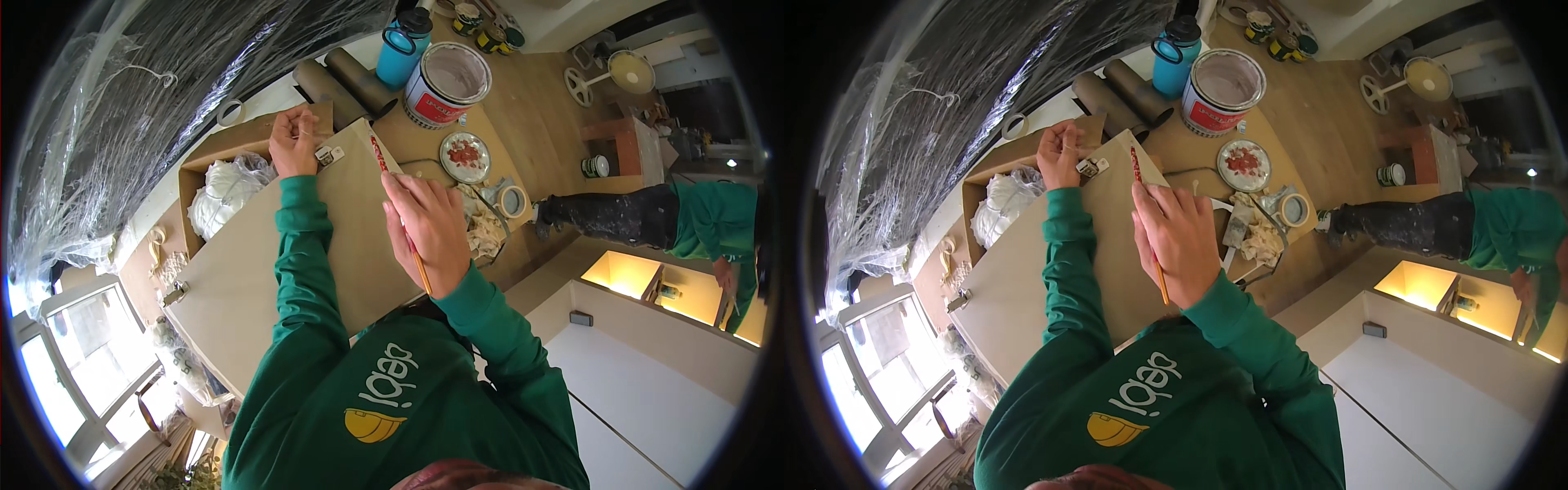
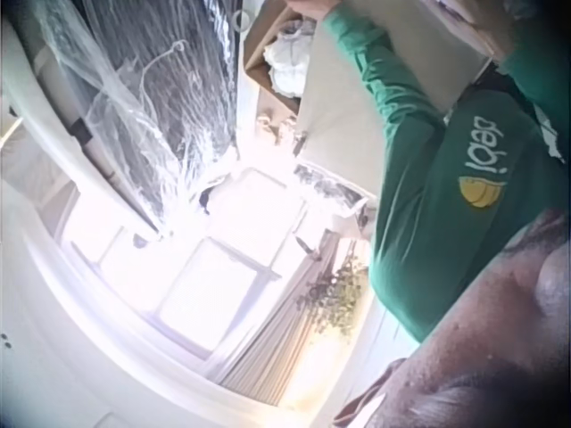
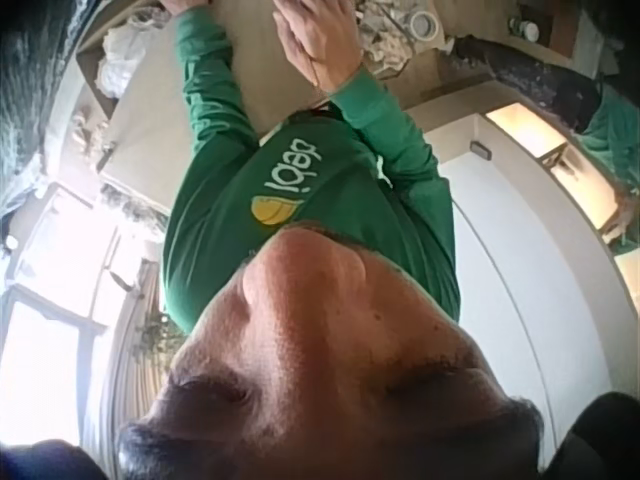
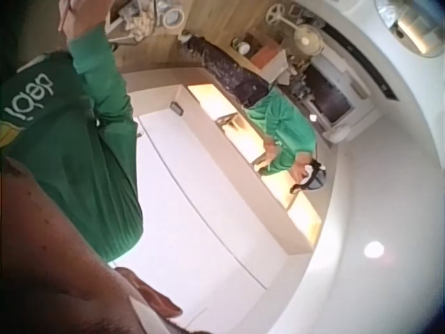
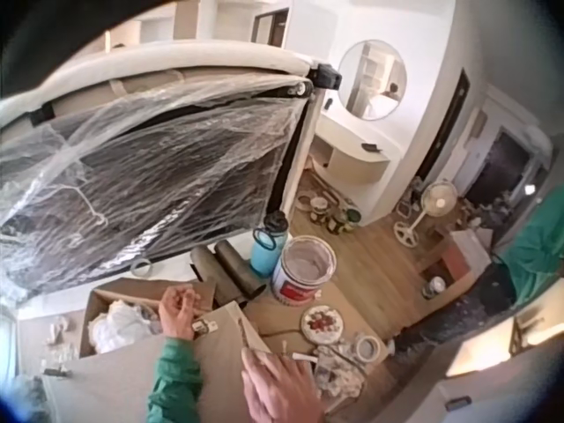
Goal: The person uses a paintbrush to apply white paint to the edges and surfaces of a detached cabinet door supported by a workbench.
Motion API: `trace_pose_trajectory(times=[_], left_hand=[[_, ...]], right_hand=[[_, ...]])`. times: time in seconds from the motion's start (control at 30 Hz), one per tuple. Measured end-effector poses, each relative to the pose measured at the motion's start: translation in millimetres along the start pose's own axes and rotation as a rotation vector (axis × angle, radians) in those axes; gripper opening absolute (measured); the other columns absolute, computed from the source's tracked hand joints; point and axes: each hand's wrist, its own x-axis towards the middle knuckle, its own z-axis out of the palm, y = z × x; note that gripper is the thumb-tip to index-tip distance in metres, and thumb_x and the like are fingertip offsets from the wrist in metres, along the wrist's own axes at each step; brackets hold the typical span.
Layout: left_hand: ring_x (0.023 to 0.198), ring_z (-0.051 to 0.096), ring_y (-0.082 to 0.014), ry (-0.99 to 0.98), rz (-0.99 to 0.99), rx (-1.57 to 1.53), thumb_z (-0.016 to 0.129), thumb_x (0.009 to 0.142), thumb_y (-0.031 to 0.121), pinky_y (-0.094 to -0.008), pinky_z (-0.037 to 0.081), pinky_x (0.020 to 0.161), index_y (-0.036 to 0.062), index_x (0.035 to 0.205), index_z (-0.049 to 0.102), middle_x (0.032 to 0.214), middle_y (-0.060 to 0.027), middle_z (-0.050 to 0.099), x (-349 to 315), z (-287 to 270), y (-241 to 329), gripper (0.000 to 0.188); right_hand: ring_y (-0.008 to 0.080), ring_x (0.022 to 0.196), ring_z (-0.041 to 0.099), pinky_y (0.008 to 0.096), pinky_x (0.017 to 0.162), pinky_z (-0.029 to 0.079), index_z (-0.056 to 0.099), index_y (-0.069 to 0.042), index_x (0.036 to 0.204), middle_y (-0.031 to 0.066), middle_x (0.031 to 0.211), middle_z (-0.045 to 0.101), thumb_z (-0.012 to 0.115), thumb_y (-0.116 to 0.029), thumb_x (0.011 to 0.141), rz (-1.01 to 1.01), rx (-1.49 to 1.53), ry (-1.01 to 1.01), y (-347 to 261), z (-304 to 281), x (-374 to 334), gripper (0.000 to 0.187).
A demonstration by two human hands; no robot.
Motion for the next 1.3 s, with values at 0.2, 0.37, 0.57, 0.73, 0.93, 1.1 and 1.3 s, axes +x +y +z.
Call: trace_pose_trajectory(times=[0.2, 0.37, 0.57, 0.73, 0.93, 1.1, 1.3], left_hand=[[0.072, 0.064, -0.0103, 0.009, 0.006, -0.069, 0.065, 0.095, 0.021, -0.0266, 0.054, 0.063, -0.0029, 0.105, 0.065, 0.084, -0.0088, 0.072, -0.7, 0.3, -5.3, 0.026], [0.078, 0.065, -0.0135, -0.016, -0.007, 0.003, 0.063, 0.097, 0.019, -0.027, 0.055, 0.067, -0.0046, 0.108, 0.063, 0.09, -0.0104, 0.07, 1.2, -1.5, -4.8, 0.026], [0.077, 0.066, -0.0142, -0.029, -0.025, -0.042, 0.063, 0.097, 0.022, -0.0273, 0.056, 0.066, -0.0053, 0.108, 0.063, 0.09, -0.0109, 0.07, -2.4, 1.1, 6.2, 0.029], [0.078, 0.067, -0.0136, -0.038, -0.01, -0.046, 0.064, 0.097, 0.022, -0.0275, 0.056, 0.066, -0.0049, 0.106, 0.064, 0.089, -0.0106, 0.071, -0.3, -0.5, 1.1, 0.029], [0.078, 0.067, -0.014, -0.037, 0.024, 0.021, 0.063, 0.097, 0.022, -0.0277, 0.055, 0.067, -0.0044, 0.106, 0.064, 0.089, -0.0106, 0.071, -0.9, -1.1, 2.1, 0.027], [0.078, 0.067, -0.0142, -0.041, 0.008, 0.013, 0.062, 0.098, 0.021, -0.0276, 0.055, 0.067, -0.0041, 0.105, 0.064, 0.089, -0.0107, 0.071, -1.0, 0.0, 4.1, 0.026], [0.078, 0.067, -0.0143, -0.038, -0.002, 0.021, 0.062, 0.098, 0.02, -0.0275, 0.056, 0.066, -0.004, 0.105, 0.064, 0.09, -0.011, 0.071, -2.8, 1.0, 9.9, 0.025]], right_hand=[[0.024, 0.097, 0.057, 0.0378, 0.08, 0.04, 0.061, -0.002, 0.123, 0.0055, 0.111, 0.064, 0.064, -0.006, 0.087, -0.003, -0.003, -0.013, 1.3, 7.5, 7.7, 0.037], [0.0243, 0.093, 0.057, 0.0383, 0.079, 0.039, 0.062, -0.002, 0.121, 0.0052, 0.108, 0.064, 0.064, -0.006, 0.086, -0.009, -0.011, -0.023, 4.1, 10.7, 7.9, 0.035], [0.025, 0.09, 0.057, 0.0386, 0.077, 0.04, 0.062, -0.001, 0.12, 0.006, 0.106, 0.063, 0.064, -0.005, 0.085, -0.014, 0.03, 0.034, 1.9, 8.4, 9.0, 0.035], [0.0255, 0.09, 0.057, 0.0389, 0.076, 0.04, 0.062, -0.001, 0.119, 0.006, 0.105, 0.063, 0.064, -0.004, 0.085, 0.01, -0.007, -0.007, 1.8, 7.6, 5.4, 0.034], [0.0252, 0.088, 0.056, 0.0394, 0.076, 0.04, 0.061, -0.001, 0.121, 0.006, 0.106, 0.063, 0.064, -0.004, 0.085, 0.026, -0.003, -0.014, -0.8, -3.6, -9.5, 0.036], [0.0248, 0.089, 0.056, 0.0392, 0.077, 0.04, 0.06, 0.0, 0.122, 0.0062, 0.107, 0.062, 0.064, -0.004, 0.085, 0.068, 0.002, -0.061, -6.0, -16.2, -23.9, 0.038], [0.0249, 0.088, 0.055, 0.0389, 0.078, 0.039, 0.06, 0.0, 0.123, 0.0067, 0.107, 0.062, 0.064, -0.002, 0.084, 0.098, 0.032, -0.076, -8.1, -25.2, -37.6, 0.039]])
